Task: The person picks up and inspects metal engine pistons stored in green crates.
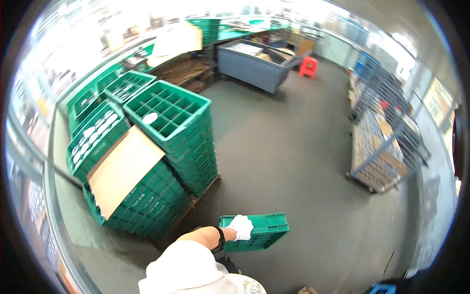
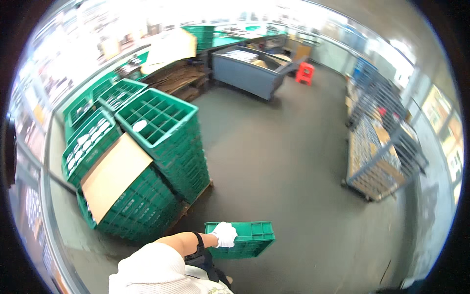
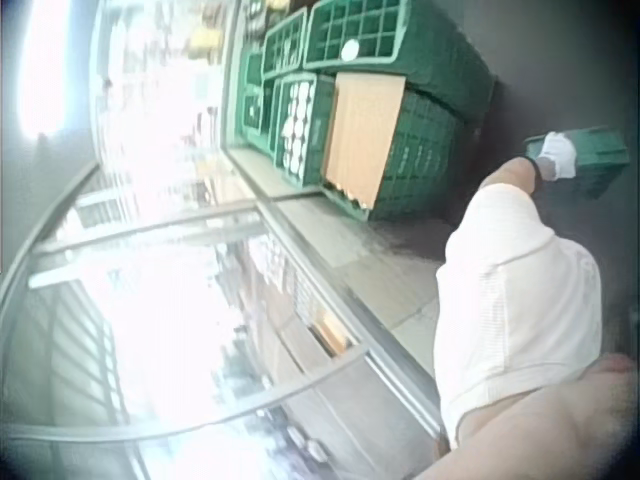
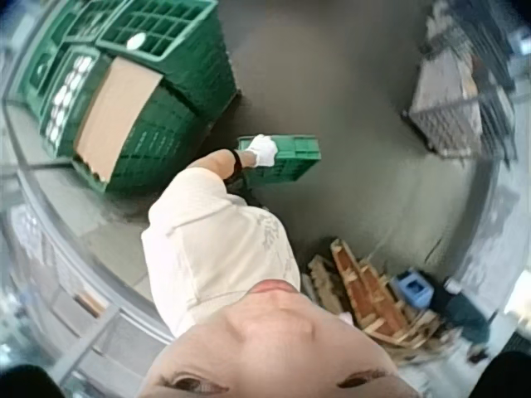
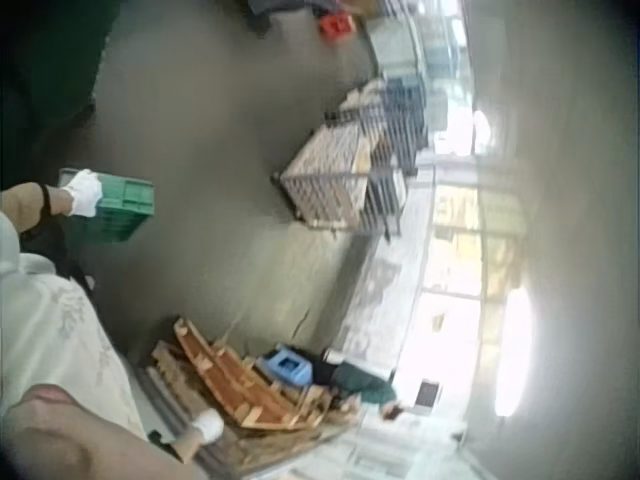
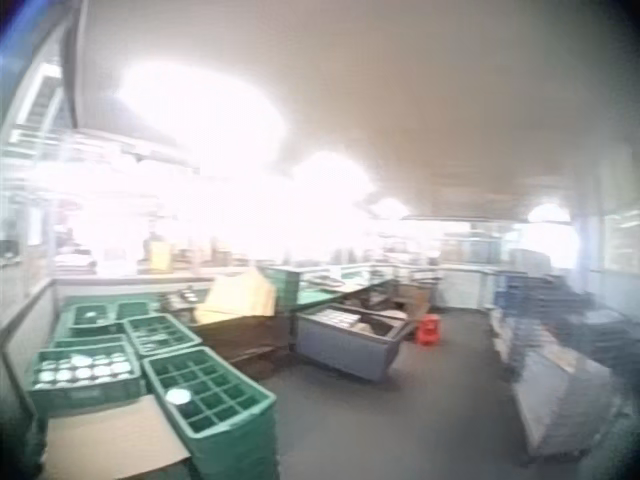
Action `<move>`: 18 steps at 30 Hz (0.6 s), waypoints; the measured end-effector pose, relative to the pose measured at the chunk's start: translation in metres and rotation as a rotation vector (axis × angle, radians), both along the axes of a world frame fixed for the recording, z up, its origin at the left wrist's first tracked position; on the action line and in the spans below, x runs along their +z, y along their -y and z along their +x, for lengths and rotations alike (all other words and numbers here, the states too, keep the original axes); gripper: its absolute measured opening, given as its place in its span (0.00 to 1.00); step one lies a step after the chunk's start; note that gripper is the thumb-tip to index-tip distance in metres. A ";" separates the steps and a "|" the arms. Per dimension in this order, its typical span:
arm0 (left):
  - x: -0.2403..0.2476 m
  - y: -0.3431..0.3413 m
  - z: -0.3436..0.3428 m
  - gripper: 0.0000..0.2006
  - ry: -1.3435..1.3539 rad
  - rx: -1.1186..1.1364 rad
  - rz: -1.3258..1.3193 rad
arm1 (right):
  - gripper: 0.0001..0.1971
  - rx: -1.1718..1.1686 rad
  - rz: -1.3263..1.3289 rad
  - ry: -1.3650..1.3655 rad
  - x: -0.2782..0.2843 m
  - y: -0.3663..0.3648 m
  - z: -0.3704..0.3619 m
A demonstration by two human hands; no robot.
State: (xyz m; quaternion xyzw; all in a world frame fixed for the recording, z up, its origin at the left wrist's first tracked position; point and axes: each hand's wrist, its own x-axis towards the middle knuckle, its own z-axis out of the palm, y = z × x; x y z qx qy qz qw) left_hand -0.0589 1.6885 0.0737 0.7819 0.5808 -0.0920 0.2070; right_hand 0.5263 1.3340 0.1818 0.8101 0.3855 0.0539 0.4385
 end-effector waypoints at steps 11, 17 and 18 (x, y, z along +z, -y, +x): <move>0.100 -0.127 -0.095 0.16 0.553 0.378 0.507 | 0.20 -0.055 0.121 -1.513 -0.115 -0.506 -0.253; 0.176 -0.199 -0.177 0.19 0.636 0.451 0.597 | 0.34 -0.154 0.070 -1.591 -0.066 -0.628 -0.368; 0.186 -0.207 -0.187 0.20 0.703 0.498 0.658 | 0.34 -0.258 0.227 -1.675 -0.052 -0.636 -0.391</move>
